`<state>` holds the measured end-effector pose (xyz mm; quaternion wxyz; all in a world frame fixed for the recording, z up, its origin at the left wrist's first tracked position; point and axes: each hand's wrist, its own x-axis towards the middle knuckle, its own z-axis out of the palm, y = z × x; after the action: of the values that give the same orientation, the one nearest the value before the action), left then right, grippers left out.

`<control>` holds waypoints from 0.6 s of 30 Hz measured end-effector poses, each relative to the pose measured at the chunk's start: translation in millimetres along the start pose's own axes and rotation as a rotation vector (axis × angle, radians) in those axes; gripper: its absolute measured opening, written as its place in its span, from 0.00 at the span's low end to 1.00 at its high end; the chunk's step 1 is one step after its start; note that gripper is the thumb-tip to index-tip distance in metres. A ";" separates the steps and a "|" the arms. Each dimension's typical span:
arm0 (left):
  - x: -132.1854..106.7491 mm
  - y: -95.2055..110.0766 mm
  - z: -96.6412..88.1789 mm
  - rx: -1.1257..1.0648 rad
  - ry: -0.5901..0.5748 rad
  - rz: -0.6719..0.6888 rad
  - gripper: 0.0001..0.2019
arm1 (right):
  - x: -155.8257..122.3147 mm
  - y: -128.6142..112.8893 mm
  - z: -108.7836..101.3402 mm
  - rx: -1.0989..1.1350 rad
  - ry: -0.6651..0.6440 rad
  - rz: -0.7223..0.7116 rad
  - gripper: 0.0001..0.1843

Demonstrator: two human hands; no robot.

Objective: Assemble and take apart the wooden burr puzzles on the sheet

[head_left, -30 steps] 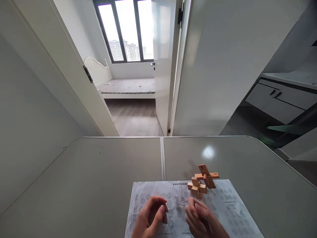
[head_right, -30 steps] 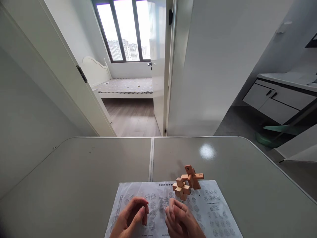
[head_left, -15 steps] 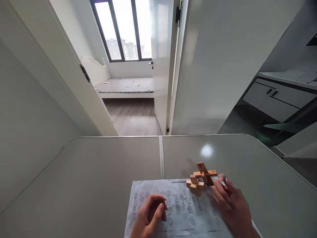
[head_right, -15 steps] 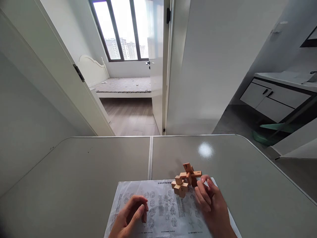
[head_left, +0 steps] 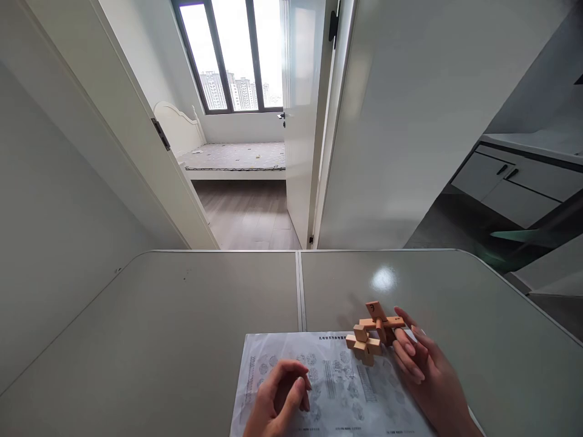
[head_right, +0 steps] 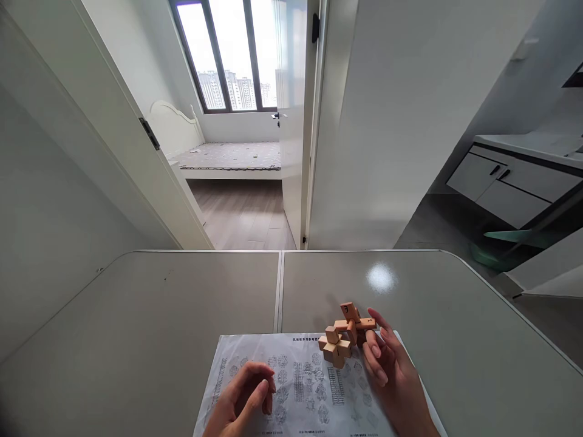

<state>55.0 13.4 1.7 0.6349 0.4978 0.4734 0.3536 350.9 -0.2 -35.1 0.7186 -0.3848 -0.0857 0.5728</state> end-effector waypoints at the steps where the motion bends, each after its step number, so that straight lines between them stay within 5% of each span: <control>1: -0.1 0.1 -0.1 -0.001 -0.002 -0.001 0.23 | 0.6 0.5 0.3 -0.002 -0.004 0.000 0.24; 18: 0.3 -0.7 -1.5 -0.001 -0.017 -0.008 0.23 | 6.9 6.0 -3.2 -0.081 -0.004 -0.013 0.22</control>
<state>53.6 14.0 0.9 0.6406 0.4986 0.4697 0.3470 350.5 4.7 -43.4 0.7062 -0.4118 -0.1128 0.5648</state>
